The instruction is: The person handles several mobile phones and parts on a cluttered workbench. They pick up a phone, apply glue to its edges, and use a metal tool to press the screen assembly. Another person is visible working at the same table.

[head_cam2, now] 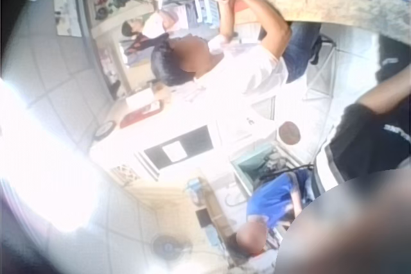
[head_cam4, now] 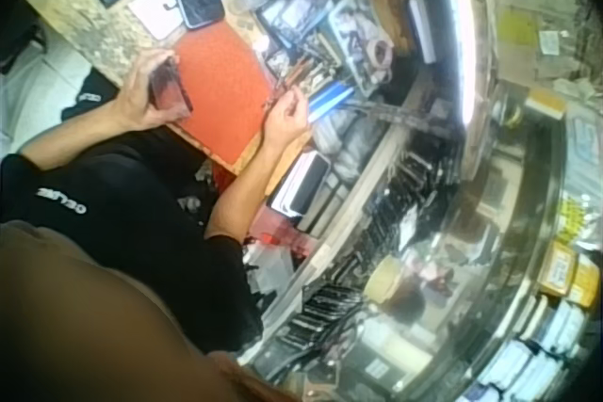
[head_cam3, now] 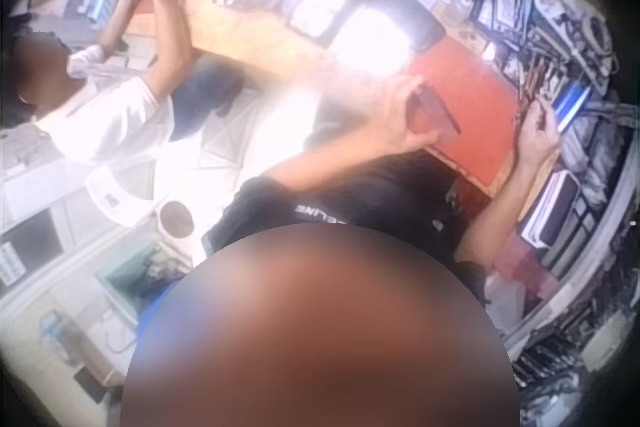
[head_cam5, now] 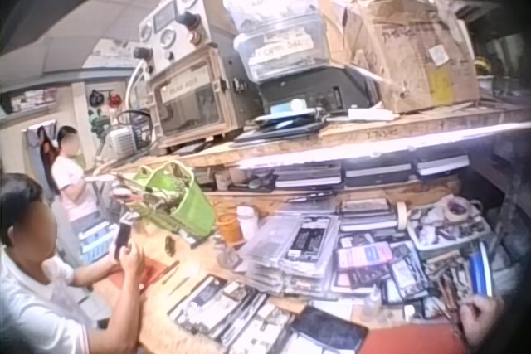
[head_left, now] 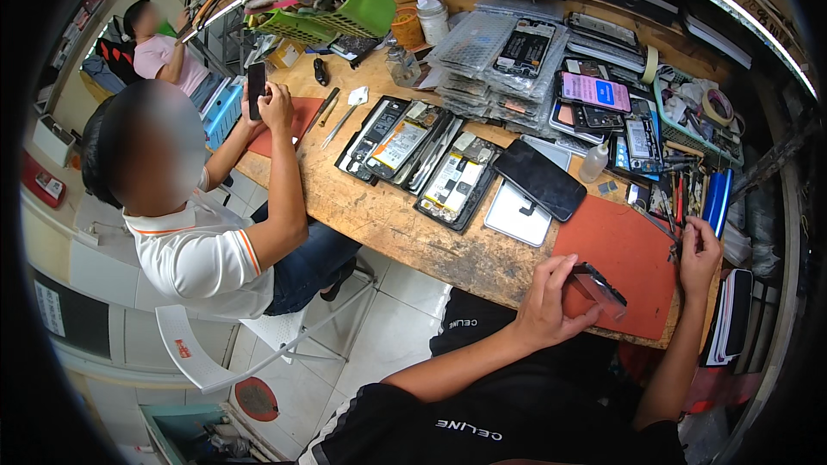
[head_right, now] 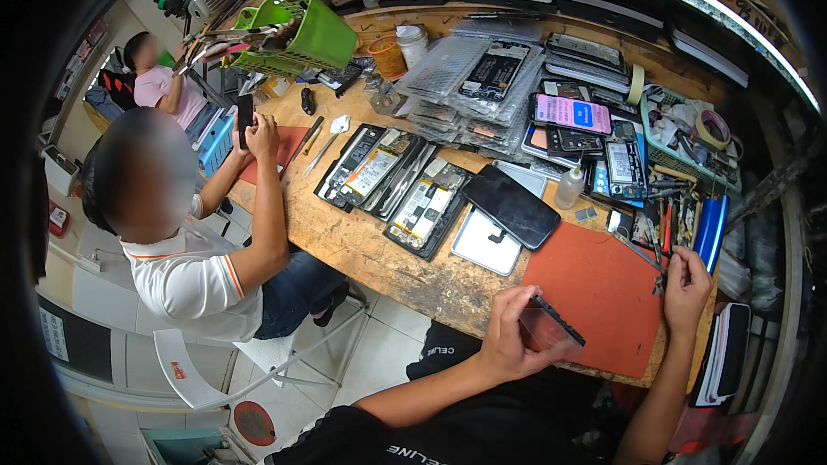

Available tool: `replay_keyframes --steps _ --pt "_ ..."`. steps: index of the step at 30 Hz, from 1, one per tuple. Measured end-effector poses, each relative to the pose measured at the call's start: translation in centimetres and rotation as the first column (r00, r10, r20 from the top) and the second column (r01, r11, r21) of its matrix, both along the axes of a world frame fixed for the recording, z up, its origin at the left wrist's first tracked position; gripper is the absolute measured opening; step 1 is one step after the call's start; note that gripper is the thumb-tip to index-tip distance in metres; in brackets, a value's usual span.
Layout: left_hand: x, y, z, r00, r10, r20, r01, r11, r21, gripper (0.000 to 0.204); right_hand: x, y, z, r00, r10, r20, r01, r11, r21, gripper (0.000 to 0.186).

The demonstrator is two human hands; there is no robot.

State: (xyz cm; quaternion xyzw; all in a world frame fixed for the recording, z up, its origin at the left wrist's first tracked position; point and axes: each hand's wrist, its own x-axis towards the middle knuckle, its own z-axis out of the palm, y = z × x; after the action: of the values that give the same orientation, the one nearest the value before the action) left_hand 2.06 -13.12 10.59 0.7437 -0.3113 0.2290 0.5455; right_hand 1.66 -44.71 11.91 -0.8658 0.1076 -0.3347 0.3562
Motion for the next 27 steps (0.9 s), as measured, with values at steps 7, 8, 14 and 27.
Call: replay_keyframes --steps 7,8,14,27 --pt "-0.08 -0.01 -0.23 1.0 0.0 -0.004 0.0 1.0 0.001 0.108 0.04 0.03 0.05 1.0 -0.002 0.004 0.003 1.0 -0.031 0.014" --pt "-0.09 -0.02 -0.22 1.0 -0.002 -0.007 0.002 1.0 -0.001 0.108 0.04 -0.02 0.01 1.0 0.01 -0.005 -0.01 1.0 0.003 0.014" --pt "-0.07 0.0 -0.14 1.0 0.003 0.0 -0.003 1.0 0.003 0.109 -0.01 -0.27 -0.23 1.0 0.015 -0.022 -0.014 0.999 0.034 0.013" --pt "-0.14 0.05 -0.23 1.0 -0.014 -0.017 0.014 1.0 -0.01 0.107 -0.02 -0.21 -0.18 0.999 0.007 -0.032 -0.006 0.999 0.037 0.013"
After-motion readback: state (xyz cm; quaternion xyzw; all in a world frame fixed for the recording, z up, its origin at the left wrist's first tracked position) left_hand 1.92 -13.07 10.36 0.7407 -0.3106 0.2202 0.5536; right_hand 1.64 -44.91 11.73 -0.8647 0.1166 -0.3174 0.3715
